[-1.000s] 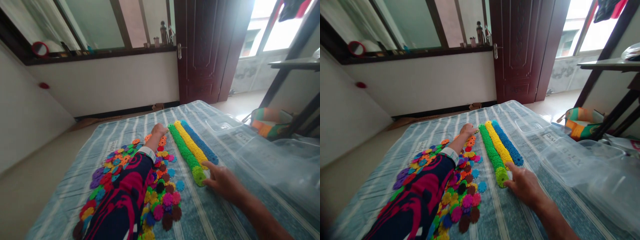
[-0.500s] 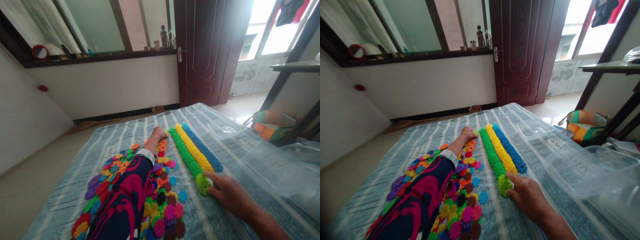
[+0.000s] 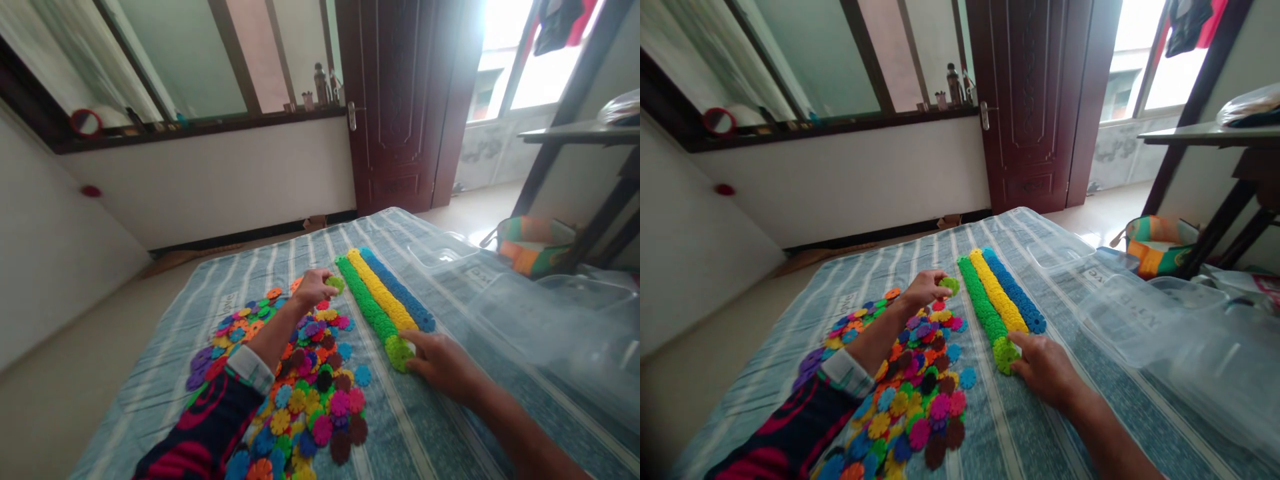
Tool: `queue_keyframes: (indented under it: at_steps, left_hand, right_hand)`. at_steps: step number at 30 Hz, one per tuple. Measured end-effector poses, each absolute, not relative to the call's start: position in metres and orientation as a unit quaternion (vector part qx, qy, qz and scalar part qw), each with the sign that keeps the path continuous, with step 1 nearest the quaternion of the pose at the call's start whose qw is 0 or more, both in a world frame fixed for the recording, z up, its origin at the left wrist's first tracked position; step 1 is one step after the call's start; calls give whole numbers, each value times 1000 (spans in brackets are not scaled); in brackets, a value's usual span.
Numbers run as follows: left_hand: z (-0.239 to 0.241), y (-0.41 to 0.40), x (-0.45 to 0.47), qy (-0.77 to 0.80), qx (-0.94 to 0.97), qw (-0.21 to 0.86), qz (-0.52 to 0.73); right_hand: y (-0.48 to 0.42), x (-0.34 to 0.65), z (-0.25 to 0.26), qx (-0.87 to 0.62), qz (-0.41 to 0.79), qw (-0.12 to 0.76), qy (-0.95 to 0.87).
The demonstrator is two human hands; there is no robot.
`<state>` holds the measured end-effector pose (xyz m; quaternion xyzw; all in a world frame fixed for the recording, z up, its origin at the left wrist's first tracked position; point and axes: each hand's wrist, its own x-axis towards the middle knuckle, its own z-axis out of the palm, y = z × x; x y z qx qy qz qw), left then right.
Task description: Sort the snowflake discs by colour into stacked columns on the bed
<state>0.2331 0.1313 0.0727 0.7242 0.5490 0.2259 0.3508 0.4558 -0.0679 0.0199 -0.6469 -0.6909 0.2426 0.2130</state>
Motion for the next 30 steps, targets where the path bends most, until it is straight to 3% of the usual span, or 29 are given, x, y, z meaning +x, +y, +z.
queue_keyframes:
  at_steps: [4, 9, 18, 30]
  left_hand:
    - [66, 69, 244, 427, 731, 485, 219]
    - [55, 12, 263, 401, 736, 510, 193]
    - [44, -39, 290, 382, 811, 407, 174]
    - [33, -48, 302, 411, 838, 270, 236]
  right_hand:
    - [-66, 457, 18, -647, 250, 224, -685]
    - [-62, 463, 16, -623, 281, 262, -682]
    - [-65, 482, 19, -516, 428, 298, -679]
    - [-67, 487, 23, -504, 452, 292, -675]
